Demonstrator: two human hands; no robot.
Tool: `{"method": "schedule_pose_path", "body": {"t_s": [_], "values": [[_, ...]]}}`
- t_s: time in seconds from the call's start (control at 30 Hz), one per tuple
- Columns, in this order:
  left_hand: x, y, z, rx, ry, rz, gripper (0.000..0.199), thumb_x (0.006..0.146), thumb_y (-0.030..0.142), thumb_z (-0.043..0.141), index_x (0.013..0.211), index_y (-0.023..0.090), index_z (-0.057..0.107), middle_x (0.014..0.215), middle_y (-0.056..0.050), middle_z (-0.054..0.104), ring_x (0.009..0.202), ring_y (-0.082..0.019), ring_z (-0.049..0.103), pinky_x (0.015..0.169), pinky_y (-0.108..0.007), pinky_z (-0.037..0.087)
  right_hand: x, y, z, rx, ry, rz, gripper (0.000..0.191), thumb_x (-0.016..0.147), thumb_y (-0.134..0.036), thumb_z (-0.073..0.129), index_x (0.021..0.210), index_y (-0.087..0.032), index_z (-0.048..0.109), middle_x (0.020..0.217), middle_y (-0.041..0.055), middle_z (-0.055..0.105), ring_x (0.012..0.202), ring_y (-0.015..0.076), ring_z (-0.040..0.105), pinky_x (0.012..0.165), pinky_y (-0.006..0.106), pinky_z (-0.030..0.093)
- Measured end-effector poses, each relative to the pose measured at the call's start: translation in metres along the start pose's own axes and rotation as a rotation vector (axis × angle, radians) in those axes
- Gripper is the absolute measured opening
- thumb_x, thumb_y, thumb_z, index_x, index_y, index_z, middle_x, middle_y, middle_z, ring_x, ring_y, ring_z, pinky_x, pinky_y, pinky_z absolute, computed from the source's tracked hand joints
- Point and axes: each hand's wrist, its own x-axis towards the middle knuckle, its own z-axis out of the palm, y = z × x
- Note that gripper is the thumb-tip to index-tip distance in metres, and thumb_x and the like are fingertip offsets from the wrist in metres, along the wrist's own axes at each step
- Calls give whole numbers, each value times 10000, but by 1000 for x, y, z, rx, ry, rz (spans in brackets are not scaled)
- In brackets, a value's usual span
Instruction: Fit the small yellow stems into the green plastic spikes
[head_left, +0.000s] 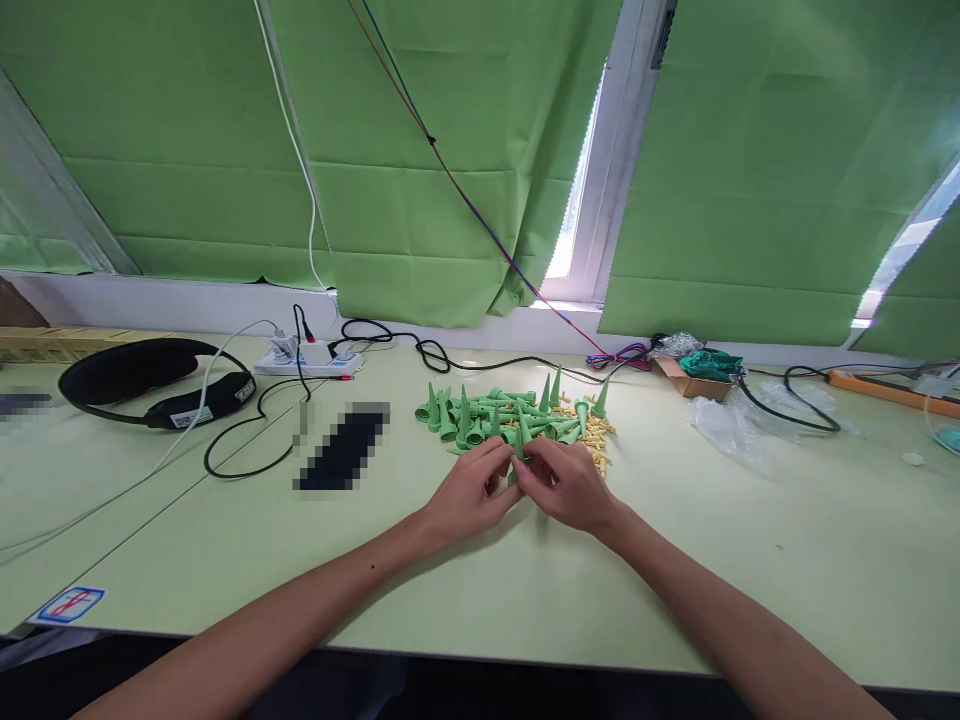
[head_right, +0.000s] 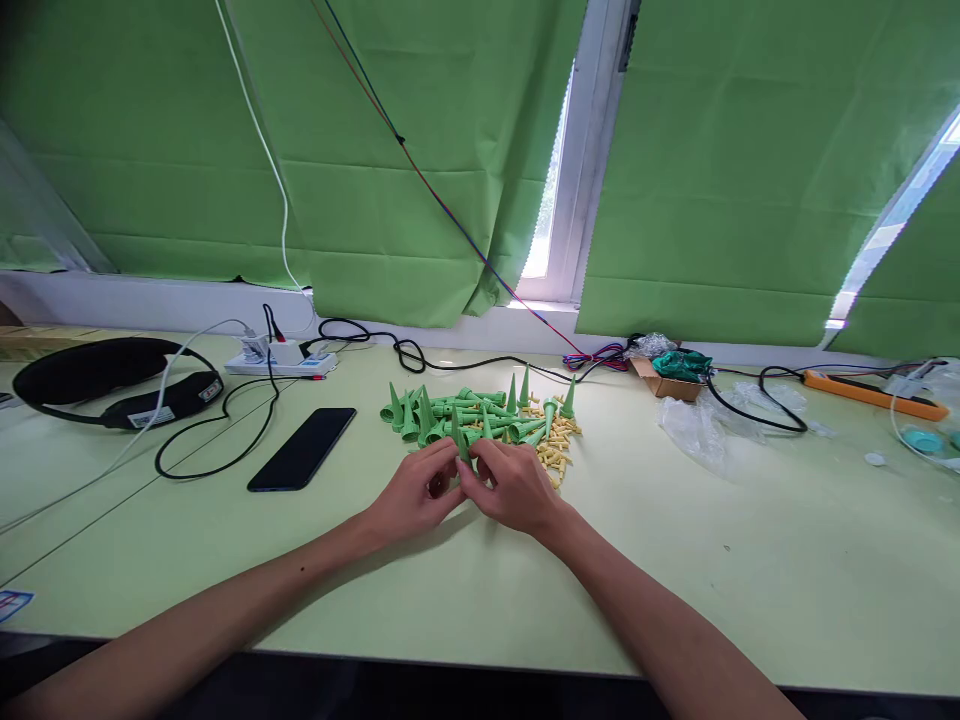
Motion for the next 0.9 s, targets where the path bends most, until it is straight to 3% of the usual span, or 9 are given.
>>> {"method": "schedule_pose_path", "body": {"t_s": [0.17, 0.23, 0.33, 0.5, 0.67, 0.9], "values": [[1, 2, -2, 11, -55, -27, 303, 903, 316, 524, 658, 185, 406, 669, 22, 409, 597, -110, 375, 545, -263, 306, 3, 8, -10, -68, 131, 19, 262, 959, -239, 452, 713, -197, 531, 546, -37, 515, 461, 84, 396, 500, 219, 324], [1, 2, -2, 30, -83, -55, 316, 894, 326, 532, 649, 187, 390, 671, 21, 421, 601, -115, 382, 548, -267, 302, 6, 16, -16, -131, 223, 78, 309, 968, -277, 432, 685, -199, 527, 538, -25, 515, 461, 92, 401, 503, 224, 329], [1, 3, -2, 63, -139, -110, 299, 887, 325, 524, 662, 192, 380, 670, 22, 441, 605, -124, 392, 544, -266, 290, 8, 33, -26, -174, 232, 237, 344, 976, -325, 406, 681, -198, 527, 528, -27, 478, 475, 102, 409, 528, 225, 344], [0, 4, -3, 68, -240, -173, 205, 888, 326, 502, 737, 192, 467, 679, 17, 488, 602, -135, 419, 528, -264, 287, 5, 61, -29, -181, -13, 415, 300, 960, -342, 424, 741, -193, 566, 588, -6, 545, 515, 123, 446, 560, 235, 346], [1, 3, -5, 43, -249, -158, 198, 889, 324, 507, 749, 184, 510, 689, 6, 511, 607, -139, 434, 533, -269, 296, 5, 64, -24, -248, -306, 505, 239, 913, -277, 478, 730, -193, 606, 626, 13, 614, 555, 143, 513, 555, 235, 324], [1, 3, -4, 43, -238, -159, 205, 881, 319, 520, 727, 185, 500, 690, 7, 513, 616, -141, 440, 547, -268, 307, 6, 57, -23, -291, -474, 497, 134, 817, -183, 560, 717, -192, 650, 611, -5, 627, 579, 135, 521, 544, 231, 288]]}}
